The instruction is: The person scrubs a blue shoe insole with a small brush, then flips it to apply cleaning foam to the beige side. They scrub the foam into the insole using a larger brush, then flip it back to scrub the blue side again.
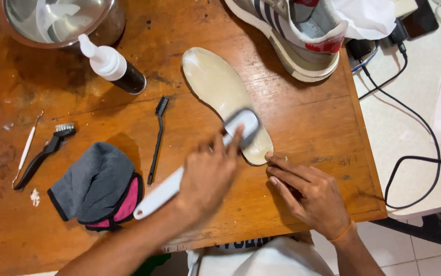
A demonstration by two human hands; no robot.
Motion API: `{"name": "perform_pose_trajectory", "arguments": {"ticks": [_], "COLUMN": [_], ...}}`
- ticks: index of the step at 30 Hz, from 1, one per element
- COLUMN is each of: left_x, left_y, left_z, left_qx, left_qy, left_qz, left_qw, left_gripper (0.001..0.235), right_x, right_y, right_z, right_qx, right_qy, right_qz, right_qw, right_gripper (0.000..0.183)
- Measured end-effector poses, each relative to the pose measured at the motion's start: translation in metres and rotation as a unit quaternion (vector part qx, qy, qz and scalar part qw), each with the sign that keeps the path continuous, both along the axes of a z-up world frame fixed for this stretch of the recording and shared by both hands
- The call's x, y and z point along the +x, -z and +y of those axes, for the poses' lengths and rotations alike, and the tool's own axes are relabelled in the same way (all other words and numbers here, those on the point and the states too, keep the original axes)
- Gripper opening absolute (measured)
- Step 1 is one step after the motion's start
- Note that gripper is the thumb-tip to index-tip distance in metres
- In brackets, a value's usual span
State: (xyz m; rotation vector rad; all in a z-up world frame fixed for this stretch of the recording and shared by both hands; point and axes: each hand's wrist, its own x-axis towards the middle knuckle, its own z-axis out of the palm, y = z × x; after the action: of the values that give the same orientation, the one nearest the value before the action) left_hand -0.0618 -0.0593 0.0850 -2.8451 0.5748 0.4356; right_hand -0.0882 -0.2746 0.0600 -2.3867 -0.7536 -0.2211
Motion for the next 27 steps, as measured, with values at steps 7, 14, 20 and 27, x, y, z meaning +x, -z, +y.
{"name": "perform_pose_trajectory", "arguments": {"ticks": [7, 14, 20, 27], "left_x": [-0.005, -0.009, -0.016, -0.021], "left_y": [0.006, -0.004, 0.034, 0.008], "left_z": [-0.001, -0.010, -0.002, -0.009], "left_qx": [0.005, -0.049, -0.062, -0.072], "left_qy": [0.019, 0.048, 0.083, 0.041], "left_qz": [-0.055, 0.062, -0.053, 0.050], "left_qw": [0.998, 0.996, 0.993, 0.995], "left_gripper": [0.080, 0.102, 0.086, 0.085], "right_x": [0.000, 0.014, 0.014, 0.017], "right_y": [-0.011, -0.019, -0.011, -0.006], "right_z": [-0.009, -0.020, -0.017, -0.019], "right_qx": [0.096, 0.037, 0.036, 0.020], "right_qy": [0.023, 0.037, 0.033, 0.032], "right_qz": [-0.002, -0.018, -0.004, -0.001], "right_qw": [0.995, 0.998, 0.999, 0.999], "right_gripper": [0.013, 0.045, 0.051, 0.053]}}
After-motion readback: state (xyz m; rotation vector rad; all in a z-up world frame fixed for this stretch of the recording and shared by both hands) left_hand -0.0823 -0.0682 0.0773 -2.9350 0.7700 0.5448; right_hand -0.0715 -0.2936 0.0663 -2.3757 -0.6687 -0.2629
